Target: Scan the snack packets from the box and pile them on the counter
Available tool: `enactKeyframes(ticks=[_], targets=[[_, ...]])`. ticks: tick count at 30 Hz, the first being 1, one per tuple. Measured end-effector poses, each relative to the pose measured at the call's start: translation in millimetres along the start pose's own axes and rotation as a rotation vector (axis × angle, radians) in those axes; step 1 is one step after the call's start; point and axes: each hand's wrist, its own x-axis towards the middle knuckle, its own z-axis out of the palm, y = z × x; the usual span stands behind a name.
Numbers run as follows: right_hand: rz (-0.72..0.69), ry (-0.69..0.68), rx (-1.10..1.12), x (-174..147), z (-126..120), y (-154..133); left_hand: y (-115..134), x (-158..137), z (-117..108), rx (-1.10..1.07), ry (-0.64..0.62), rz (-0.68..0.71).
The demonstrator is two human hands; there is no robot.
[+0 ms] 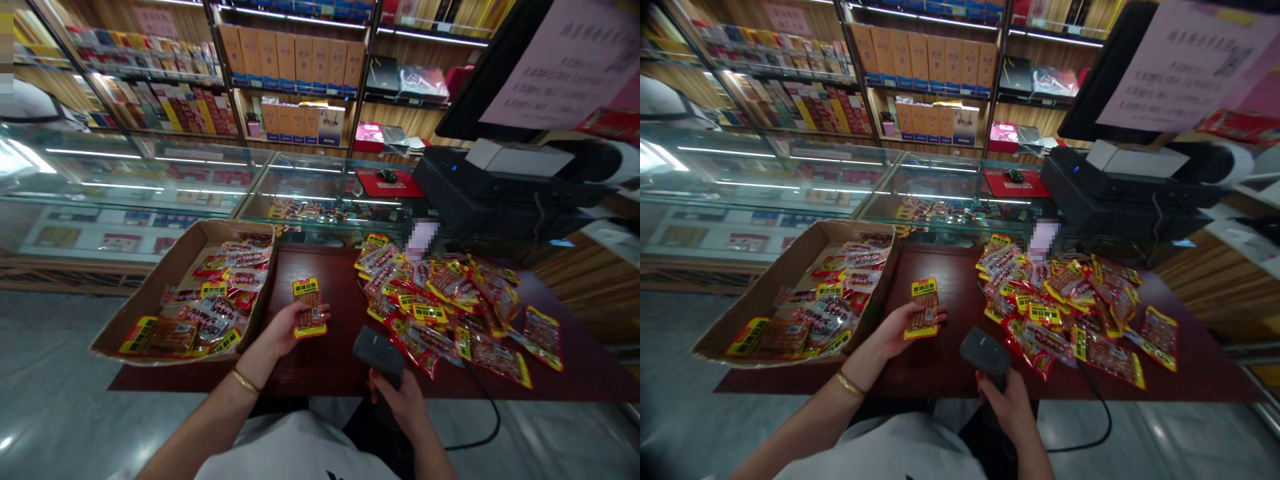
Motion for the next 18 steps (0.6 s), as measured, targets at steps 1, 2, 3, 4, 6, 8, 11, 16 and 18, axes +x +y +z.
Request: enactKeyframes(ticks=[1, 2, 3, 4, 6, 8, 11, 16, 18], targets=[[0.003, 0.003, 0.034, 4.4, 1.0, 4.9, 1.5, 2.6, 5.9, 0.038, 0.037, 0.035], [-0.001, 0.004, 0.054, 8.1, 1.7, 8.6, 3.9, 6.0, 13.4, 0.078, 0.071, 0.073], [-0.002, 0.005, 0.078, 11.0, 2.0, 11.1, 7.0, 10.3, 22.6, 0.115, 0.1, 0.115], [-0.001, 0.007, 0.102, 13.1, 2.1, 12.7, 10.6, 15.6, 33.6, 0.145, 0.116, 0.161], [0.004, 0.018, 0.138, 14.9, 2.0, 14.1, 17.6, 29.0, 60.4, 0.196, 0.093, 0.241], [0.01, 0.041, 0.163, 14.9, 2.2, 14.8, 21.6, 45.8, 92.7, 0.259, 0.01, 0.287], [0.017, 0.075, 0.182, 13.4, 3.2, 16.8, 18.4, 76.2, 148.3, 0.342, -0.129, 0.274], [0.011, 0.115, 0.181, 12.3, 4.5, 19.6, -2.5, 129.3, 234.6, 0.494, -0.355, 0.128], [0.006, 0.136, 0.172, 12.9, 4.6, 20.1, -11.9, 140.1, 252.8, 0.573, -0.387, 0.107]])
